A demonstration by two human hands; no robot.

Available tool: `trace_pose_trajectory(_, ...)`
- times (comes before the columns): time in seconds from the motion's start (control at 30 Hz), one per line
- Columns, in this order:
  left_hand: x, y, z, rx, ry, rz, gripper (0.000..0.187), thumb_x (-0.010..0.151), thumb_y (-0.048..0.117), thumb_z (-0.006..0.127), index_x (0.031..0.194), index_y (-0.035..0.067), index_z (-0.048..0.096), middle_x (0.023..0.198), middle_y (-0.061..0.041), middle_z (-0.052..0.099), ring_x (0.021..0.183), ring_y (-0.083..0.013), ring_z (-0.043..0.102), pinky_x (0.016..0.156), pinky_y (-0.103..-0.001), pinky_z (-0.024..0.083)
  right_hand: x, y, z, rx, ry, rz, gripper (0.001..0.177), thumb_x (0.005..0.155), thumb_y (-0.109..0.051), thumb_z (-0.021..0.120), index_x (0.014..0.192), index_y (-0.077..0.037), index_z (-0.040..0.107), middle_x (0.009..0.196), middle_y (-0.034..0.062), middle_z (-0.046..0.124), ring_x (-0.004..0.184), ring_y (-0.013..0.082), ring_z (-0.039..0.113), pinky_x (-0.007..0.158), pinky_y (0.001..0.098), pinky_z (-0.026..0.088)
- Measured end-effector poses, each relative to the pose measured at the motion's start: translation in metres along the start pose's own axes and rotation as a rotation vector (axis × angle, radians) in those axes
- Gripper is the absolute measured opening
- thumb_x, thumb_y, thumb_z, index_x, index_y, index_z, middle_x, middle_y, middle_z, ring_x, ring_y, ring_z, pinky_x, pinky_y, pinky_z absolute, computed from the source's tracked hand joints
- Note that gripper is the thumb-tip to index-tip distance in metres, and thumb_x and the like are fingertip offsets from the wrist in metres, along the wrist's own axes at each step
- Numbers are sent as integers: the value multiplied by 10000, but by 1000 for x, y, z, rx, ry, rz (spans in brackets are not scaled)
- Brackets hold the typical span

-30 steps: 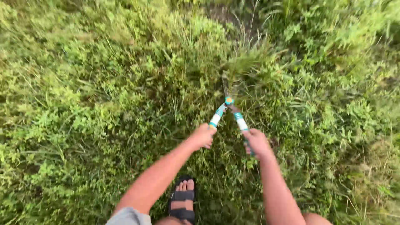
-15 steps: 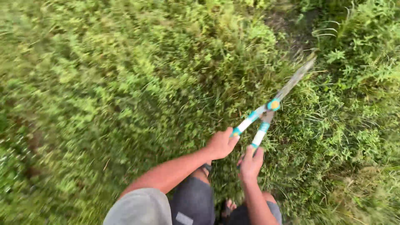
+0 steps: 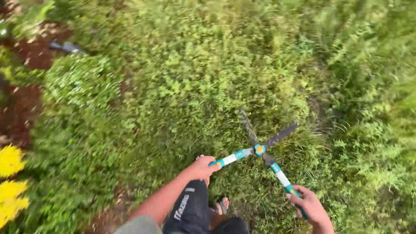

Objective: The person uses manual garden shears to trim overgrown grass and weeds along a garden edge and a tiled walkway. They repeatedly snip the vegetation, moving forward along the border and occasionally stepping back to adjust position.

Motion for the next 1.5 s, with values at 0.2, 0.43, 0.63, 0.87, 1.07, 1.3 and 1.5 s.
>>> trace_pose_trajectory(0.2,-112,-30,56,-457,250,-138,238,1088,371,441,1095,138,488,795,-2,516,608,-131,520,504,-298,490,-100,-75,206,-79,-72,-21,212,1011,-129,617,1141,38,631,701,62,545,492,139,426,387,255,368)
trace_pose_trajectory(0.43,-207,-158,-52,-516,326,-88,185,1048,288,531,1119,119,563,735,5,546,541,-117,489,450,-265,458,-107,-68,322,-132,-158,-124,252,929,-79,687,1150,6,604,727,69,560,504,142,475,414,266,423)
trace_pose_trajectory(0.63,-280,-273,-122,-465,376,-77,229,1034,338,545,997,119,489,654,-17,564,463,-150,496,456,-330,418,-139,-100,516,-334,-265,-117,178,997,-163,630,1122,-39,605,608,24,551,460,132,478,475,268,440)
trace_pose_trajectory(0.87,-269,-432,-146,-874,706,34,228,970,234,619,985,10,579,515,-122,574,326,-199,566,250,-308,480,-69,-89,652,-208,-401,-56,571,922,-72,669,1401,78,395,856,249,567,454,298,609,313,406,528)
trace_pose_trajectory(1.07,-251,-547,-209,-911,588,-91,253,967,221,643,1053,-15,616,530,-118,566,323,-148,519,246,-222,424,101,-98,672,-501,-480,33,329,907,-62,717,1189,87,638,608,237,568,261,264,482,197,359,367)
trace_pose_trajectory(1.3,-16,-850,-238,-778,511,-96,468,1045,295,625,1258,-119,576,604,-212,621,382,-218,610,297,-285,537,332,-46,854,-625,-447,75,319,922,-142,633,1060,143,662,527,274,532,227,247,422,186,348,361)
trace_pose_trajectory(1.5,130,-1021,-306,-780,593,-223,193,905,256,685,986,83,703,490,-68,526,332,-140,481,321,-245,350,582,96,925,-972,-521,-36,276,982,-283,601,1042,-34,702,544,202,576,282,242,503,245,315,459)
Point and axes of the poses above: each hand's wrist, its own x-axis towards the middle knuckle, its own z-axis out of the palm, y = z × x, the point moved 3 cm from there along x, towards the middle knuckle
